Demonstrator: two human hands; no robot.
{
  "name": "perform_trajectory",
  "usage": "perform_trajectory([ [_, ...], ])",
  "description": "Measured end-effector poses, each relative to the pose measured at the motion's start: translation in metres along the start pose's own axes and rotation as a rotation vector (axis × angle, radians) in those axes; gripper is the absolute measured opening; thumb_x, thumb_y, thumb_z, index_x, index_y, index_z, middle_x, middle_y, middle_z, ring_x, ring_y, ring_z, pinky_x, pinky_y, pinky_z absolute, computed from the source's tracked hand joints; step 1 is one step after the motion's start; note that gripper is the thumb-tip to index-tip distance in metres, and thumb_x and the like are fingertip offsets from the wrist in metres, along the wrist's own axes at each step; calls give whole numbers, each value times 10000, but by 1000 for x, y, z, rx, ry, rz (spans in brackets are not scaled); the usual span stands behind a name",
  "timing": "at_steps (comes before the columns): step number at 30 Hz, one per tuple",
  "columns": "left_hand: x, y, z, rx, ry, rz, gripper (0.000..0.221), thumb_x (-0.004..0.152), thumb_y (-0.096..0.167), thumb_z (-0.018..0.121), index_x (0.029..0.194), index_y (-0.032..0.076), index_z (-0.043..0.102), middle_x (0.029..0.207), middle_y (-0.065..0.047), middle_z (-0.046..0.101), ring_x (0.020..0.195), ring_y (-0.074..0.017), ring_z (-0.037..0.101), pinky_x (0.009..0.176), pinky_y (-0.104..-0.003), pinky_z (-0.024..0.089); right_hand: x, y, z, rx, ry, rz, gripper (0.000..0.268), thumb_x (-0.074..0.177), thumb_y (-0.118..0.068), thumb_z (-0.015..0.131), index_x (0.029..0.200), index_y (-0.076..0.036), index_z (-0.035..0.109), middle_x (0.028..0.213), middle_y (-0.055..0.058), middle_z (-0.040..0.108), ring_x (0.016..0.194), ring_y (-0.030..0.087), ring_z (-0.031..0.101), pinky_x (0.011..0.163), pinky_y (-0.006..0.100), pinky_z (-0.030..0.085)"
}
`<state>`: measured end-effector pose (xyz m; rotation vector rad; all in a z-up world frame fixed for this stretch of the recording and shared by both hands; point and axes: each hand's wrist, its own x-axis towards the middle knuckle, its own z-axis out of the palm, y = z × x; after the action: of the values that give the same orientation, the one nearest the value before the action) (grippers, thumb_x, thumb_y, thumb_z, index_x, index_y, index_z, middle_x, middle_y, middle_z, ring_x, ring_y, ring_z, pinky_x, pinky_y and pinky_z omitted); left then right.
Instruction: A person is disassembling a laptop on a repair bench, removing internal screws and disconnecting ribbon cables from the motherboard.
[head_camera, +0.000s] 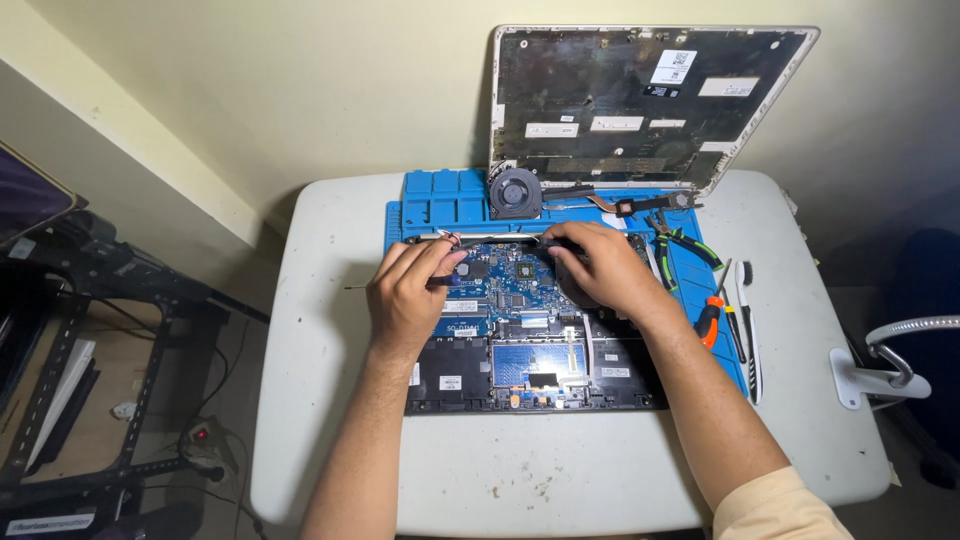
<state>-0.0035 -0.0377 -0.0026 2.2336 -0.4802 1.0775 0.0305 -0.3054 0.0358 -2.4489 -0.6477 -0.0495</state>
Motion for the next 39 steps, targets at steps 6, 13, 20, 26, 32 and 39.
perform_trajectory([
  [6, 4, -1, -2, 7, -46, -90, 171, 1013, 250, 697, 1144, 163, 763, 908, -35, 763, 822, -199, 702, 704, -299, 584, -11, 9, -19, 259, 211, 31, 231, 947, -57, 708, 1172, -84, 750, 1024, 159, 759, 981, 359, 737, 872, 472, 595],
  [13, 33, 8, -6, -60, -166, -397, 115, 992, 174, 719, 1099, 145, 752, 897, -122, 768, 829, -307, 714, 703, -395, 582, 12, 34, -2, 571, 285, 277, 288, 888, -27, 763, 1171, -46, 709, 1027, 150, 768, 921, 160, 715, 861, 342, 604],
  [20, 36, -31, 2, 87, -203, -630, 152, 976, 281, 729, 1073, 185, 797, 920, -78, 772, 881, -297, 720, 722, -402, 600, 54, 31, 40, 540, 247, 384, 261, 816, -64, 790, 1070, -97, 740, 939, 61, 783, 838, 115, 753, 795, 300, 614],
  [26, 52, -30, -4, 207, -357, -650, 170, 973, 219, 688, 1110, 174, 779, 972, -118, 771, 1001, -341, 715, 846, -482, 583, 84, 25, 76, 400, 220, 403, 260, 787, -104, 784, 1039, -145, 735, 906, 56, 771, 840, 191, 775, 804, 346, 626],
  [32, 54, -54, 11, 193, -396, -743, 191, 991, 251, 675, 1141, 146, 728, 1023, -149, 770, 1060, -365, 711, 882, -521, 557, 104, 10, 100, 326, 246, 368, 175, 825, -93, 757, 994, -106, 712, 892, 93, 764, 842, 281, 772, 778, 394, 611],
  [39, 49, -75, 34, 174, -438, -869, 200, 1005, 312, 644, 1115, 168, 730, 1033, -126, 777, 1073, -365, 712, 892, -515, 558, 110, -2, 107, 257, 249, 372, 191, 858, -102, 740, 1042, -85, 691, 946, 141, 762, 912, 336, 761, 796, 440, 613],
])
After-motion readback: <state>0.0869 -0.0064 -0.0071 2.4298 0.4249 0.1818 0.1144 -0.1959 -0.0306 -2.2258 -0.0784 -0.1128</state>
